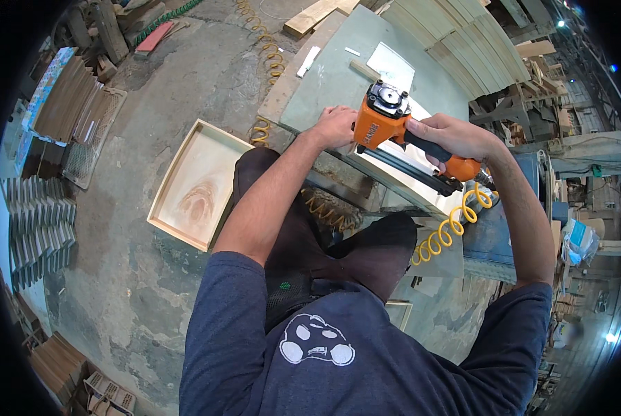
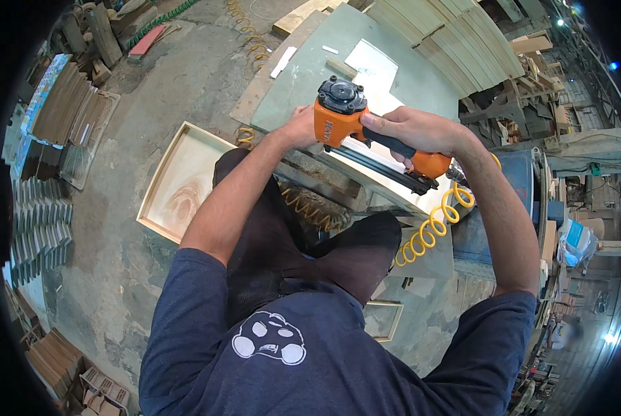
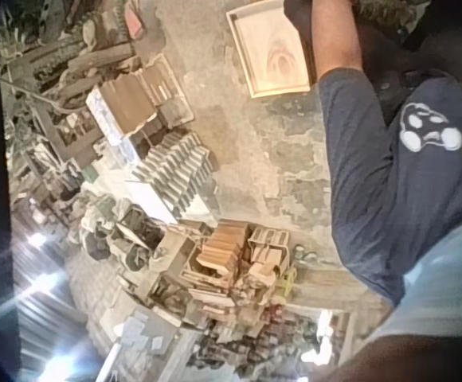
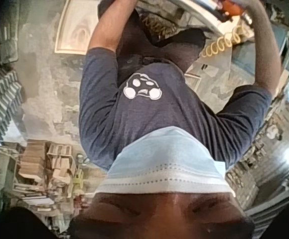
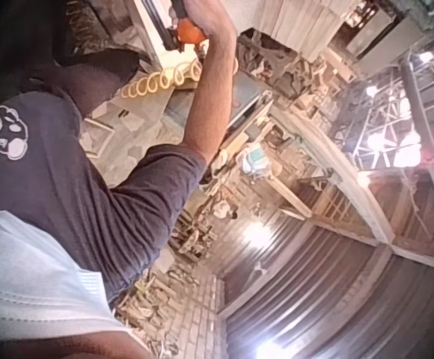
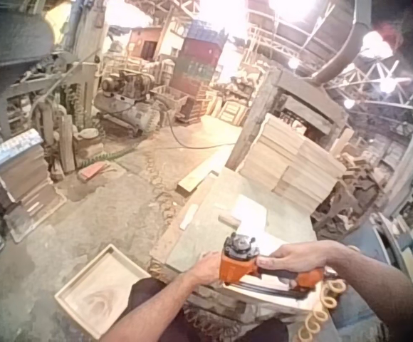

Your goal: The recorder sands a small plywood panel with sandpaper and then nails it onto a wooden frame using a pneumatic nail gun.

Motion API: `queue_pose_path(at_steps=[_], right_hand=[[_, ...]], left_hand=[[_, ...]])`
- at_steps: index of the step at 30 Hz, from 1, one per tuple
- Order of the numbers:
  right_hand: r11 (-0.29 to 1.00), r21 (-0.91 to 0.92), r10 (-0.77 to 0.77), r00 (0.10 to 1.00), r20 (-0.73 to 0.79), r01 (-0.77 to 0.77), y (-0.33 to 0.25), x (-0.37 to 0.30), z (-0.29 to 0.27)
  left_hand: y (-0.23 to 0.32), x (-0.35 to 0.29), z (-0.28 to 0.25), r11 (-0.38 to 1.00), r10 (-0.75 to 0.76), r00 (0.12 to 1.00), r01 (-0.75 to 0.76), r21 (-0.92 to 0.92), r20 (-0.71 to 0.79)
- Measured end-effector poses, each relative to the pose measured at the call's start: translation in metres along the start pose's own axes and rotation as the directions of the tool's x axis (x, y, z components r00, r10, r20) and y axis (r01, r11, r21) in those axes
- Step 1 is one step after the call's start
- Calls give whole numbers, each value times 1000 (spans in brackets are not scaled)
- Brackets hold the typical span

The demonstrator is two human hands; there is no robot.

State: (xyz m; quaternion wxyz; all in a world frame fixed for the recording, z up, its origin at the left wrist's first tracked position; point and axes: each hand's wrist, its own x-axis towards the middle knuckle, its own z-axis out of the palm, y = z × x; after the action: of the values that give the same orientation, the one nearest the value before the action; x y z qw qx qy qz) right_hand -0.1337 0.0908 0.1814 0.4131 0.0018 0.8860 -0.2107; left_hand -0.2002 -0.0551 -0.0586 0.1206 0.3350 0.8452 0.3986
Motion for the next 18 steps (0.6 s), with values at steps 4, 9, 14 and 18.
queue_pose_path(at_steps=[4, 9, 14, 18], right_hand=[[1000, -21, -24, 999, -44, 23, 1, 3, 2], [1000, -29, -3, 1000, -31, 2, 5, 5, 0], [998, -50, 39, 999, 8, -39, 7, 8, -2], [999, -44, 24, 1000, 13, -24, 5, 8, -1]], left_hand=[[1, 1, 2, 1000, -23, 1000, 23, 13, -7], [2, -1, 1, 1000, -2, 1000, 2, 17, -19], [2, -2, 0, 1000, -5, 1000, 6, 16, -24], [1, -1, 2, 1000, 8, 999, -8, -2, -43]])
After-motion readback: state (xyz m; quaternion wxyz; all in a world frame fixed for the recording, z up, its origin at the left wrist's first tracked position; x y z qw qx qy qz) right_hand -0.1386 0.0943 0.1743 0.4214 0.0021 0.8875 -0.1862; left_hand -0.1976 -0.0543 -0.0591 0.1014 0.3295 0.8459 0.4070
